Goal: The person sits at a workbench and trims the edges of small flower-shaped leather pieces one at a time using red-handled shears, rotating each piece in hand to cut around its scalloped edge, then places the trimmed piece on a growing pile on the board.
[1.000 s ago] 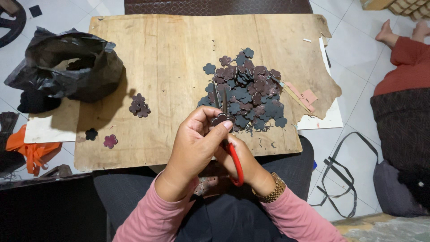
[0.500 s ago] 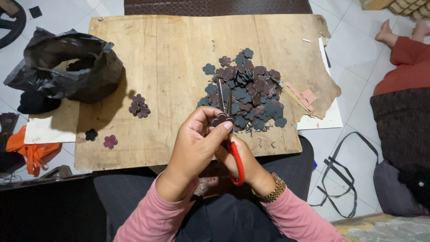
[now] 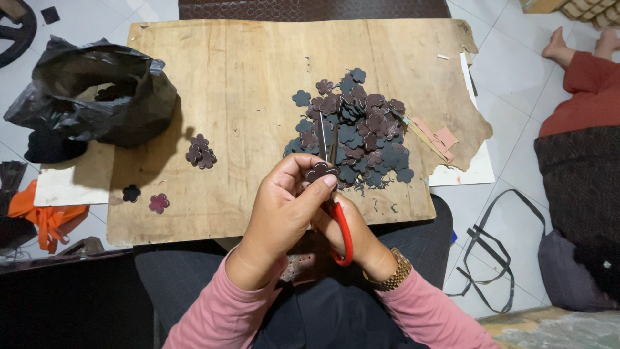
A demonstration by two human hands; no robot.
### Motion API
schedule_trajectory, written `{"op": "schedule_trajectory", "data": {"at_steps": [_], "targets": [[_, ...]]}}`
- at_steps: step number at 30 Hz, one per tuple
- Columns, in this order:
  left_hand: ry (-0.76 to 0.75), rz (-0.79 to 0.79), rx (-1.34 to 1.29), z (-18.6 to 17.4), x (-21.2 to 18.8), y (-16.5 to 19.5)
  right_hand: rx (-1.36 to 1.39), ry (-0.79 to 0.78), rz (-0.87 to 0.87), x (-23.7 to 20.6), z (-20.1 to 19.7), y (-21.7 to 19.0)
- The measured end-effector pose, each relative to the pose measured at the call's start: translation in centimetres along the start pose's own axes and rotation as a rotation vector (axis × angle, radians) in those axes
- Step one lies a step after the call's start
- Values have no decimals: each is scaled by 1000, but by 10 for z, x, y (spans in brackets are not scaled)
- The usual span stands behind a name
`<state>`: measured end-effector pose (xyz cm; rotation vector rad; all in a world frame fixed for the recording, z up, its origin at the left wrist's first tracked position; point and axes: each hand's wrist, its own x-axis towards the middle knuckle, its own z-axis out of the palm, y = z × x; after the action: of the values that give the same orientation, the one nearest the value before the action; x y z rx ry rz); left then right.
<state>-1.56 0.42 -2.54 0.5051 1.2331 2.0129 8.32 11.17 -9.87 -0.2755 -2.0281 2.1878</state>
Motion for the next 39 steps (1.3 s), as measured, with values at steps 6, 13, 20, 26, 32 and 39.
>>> {"op": "schedule_trajectory", "data": {"at_steps": [6,13,20,26,32,39], "targets": [[3,-7,9,0,0,1,-24,17,10,0,-1,5],[9,-14,47,-2,1,-4,-18,38,25,-1,-2,21],[22,-3,39,-3,3,-6,54,7,46,-1,-1,23],[22,-5,89,-2,1,-5,75,7,72,-1,0,22],[27,-24,75,-2,2,-5,93,2,89,0,0,25],[15,-2,98,-4,2,-6,64,6,85,0,-1,27]]}}
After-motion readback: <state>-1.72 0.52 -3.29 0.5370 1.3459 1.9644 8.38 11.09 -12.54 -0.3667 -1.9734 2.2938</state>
